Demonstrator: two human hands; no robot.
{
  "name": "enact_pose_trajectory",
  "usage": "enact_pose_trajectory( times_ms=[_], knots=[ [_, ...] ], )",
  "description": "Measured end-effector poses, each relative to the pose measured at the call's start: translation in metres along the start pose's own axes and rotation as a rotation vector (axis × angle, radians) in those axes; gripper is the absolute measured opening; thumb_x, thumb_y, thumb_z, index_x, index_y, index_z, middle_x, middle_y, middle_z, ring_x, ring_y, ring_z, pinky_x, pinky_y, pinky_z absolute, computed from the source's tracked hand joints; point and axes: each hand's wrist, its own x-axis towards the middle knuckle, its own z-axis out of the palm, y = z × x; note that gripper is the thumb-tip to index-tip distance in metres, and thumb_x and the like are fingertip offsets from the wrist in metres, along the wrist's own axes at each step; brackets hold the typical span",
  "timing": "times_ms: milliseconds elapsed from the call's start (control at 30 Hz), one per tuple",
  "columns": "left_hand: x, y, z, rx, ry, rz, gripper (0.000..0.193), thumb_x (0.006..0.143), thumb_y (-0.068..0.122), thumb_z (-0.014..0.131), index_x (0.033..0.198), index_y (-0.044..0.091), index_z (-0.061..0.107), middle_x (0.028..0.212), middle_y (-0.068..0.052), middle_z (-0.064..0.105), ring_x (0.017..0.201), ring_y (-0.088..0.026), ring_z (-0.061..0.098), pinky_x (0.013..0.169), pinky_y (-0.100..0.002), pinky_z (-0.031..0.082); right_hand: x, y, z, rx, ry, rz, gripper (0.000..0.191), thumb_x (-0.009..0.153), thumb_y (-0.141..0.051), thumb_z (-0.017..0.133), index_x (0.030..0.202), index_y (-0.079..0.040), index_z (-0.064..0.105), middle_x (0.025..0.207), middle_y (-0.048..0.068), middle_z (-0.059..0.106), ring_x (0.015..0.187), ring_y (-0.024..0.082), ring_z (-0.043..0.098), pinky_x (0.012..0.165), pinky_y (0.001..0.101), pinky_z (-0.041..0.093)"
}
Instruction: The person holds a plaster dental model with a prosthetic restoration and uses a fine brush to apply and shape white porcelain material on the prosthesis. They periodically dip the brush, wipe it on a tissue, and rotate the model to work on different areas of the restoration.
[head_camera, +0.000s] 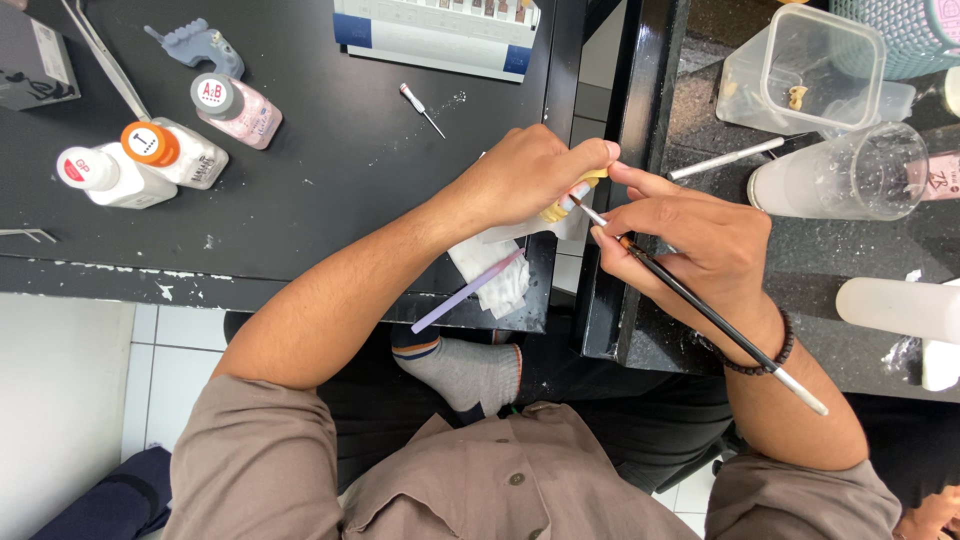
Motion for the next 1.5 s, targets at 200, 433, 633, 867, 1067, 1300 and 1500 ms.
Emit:
enact_pose_trajectory(
  times_ms=[200, 433, 633, 867, 1067, 1300, 1500],
  knots=[
    [0.000, 0.000, -0.001, 0.017, -0.006, 0.029, 0.065, 0.094, 0.059, 0.044, 0.059, 0.008, 0.064, 0.047, -0.003, 0.059, 0.044, -0.016, 0.058, 0.045, -0.033, 0.046, 0.000, 0.000, -0.001, 0.017, 0.004, 0.001, 0.014, 0.088, 0.002, 0.085, 0.094, 0.000, 0.072, 0.088, 0.010, 0.073, 0.113, 0.029, 0.076, 0.093, 0.0325, 0.064],
    [0.000, -0.001, 0.000, 0.017, -0.020, 0.012, 0.067, 0.095, 0.060, 0.043, 0.056, 0.009, 0.063, 0.045, -0.003, 0.056, 0.042, -0.016, 0.056, 0.044, -0.033, 0.044, 0.000, 0.000, -0.001, -0.001, -0.005, -0.007, 0.014, 0.087, 0.002, 0.085, 0.093, 0.000, 0.072, 0.087, 0.011, 0.073, 0.115, 0.031, 0.076, 0.092, 0.0325, 0.064],
    [0.000, -0.001, 0.000, 0.013, -0.006, -0.004, 0.069, 0.092, 0.063, 0.045, 0.055, 0.009, 0.065, 0.044, -0.004, 0.056, 0.042, -0.017, 0.058, 0.043, -0.033, 0.044, 0.000, 0.000, -0.001, -0.004, -0.006, -0.008, 0.014, 0.087, 0.002, 0.085, 0.093, 0.000, 0.072, 0.087, 0.011, 0.073, 0.115, 0.032, 0.076, 0.092, 0.0328, 0.063],
    [0.001, -0.004, 0.000, 0.023, 0.007, 0.028, 0.072, 0.091, 0.066, 0.044, 0.059, 0.008, 0.071, 0.047, -0.006, 0.061, 0.043, -0.016, 0.060, 0.045, -0.034, 0.047, 0.003, -0.004, -0.003, 0.044, 0.028, 0.013, 0.012, 0.089, 0.002, 0.082, 0.095, 0.001, 0.072, 0.089, 0.010, 0.073, 0.104, 0.027, 0.077, 0.098, 0.0362, 0.064],
    [0.000, 0.003, -0.002, -0.270, -0.169, -0.069, 0.073, 0.092, 0.064, 0.040, 0.071, 0.003, 0.073, 0.059, -0.009, 0.070, 0.033, -0.015, 0.055, 0.027, -0.032, 0.038, 0.010, -0.004, -0.008, 0.210, 0.217, 0.264, 0.014, 0.095, -0.003, 0.068, 0.108, 0.003, 0.067, 0.102, 0.012, 0.077, 0.091, 0.019, 0.078, 0.077, 0.0298, 0.062],
    [-0.012, 0.021, -0.006, -0.567, -0.334, -0.106, 0.068, 0.097, 0.061, 0.036, 0.098, 0.000, 0.065, 0.069, -0.013, 0.073, 0.030, -0.010, 0.046, 0.022, -0.026, 0.029, 0.004, 0.015, -0.001, 0.310, 0.127, 0.229, 0.022, 0.103, 0.003, 0.077, 0.123, 0.005, 0.067, 0.110, 0.016, 0.075, 0.101, 0.017, 0.075, 0.088, 0.0251, 0.063],
    [-0.014, 0.022, -0.007, -0.688, -0.437, -0.126, 0.089, 0.094, 0.076, 0.028, 0.111, -0.004, 0.063, 0.072, -0.018, 0.074, 0.031, -0.010, 0.049, 0.024, -0.024, 0.035, -0.006, 0.032, 0.013, 0.491, 0.147, 0.379, 0.017, 0.105, 0.001, 0.074, 0.120, 0.006, 0.069, 0.105, 0.012, 0.075, 0.091, 0.012, 0.074, 0.080, 0.0223, 0.061]
  ],
)
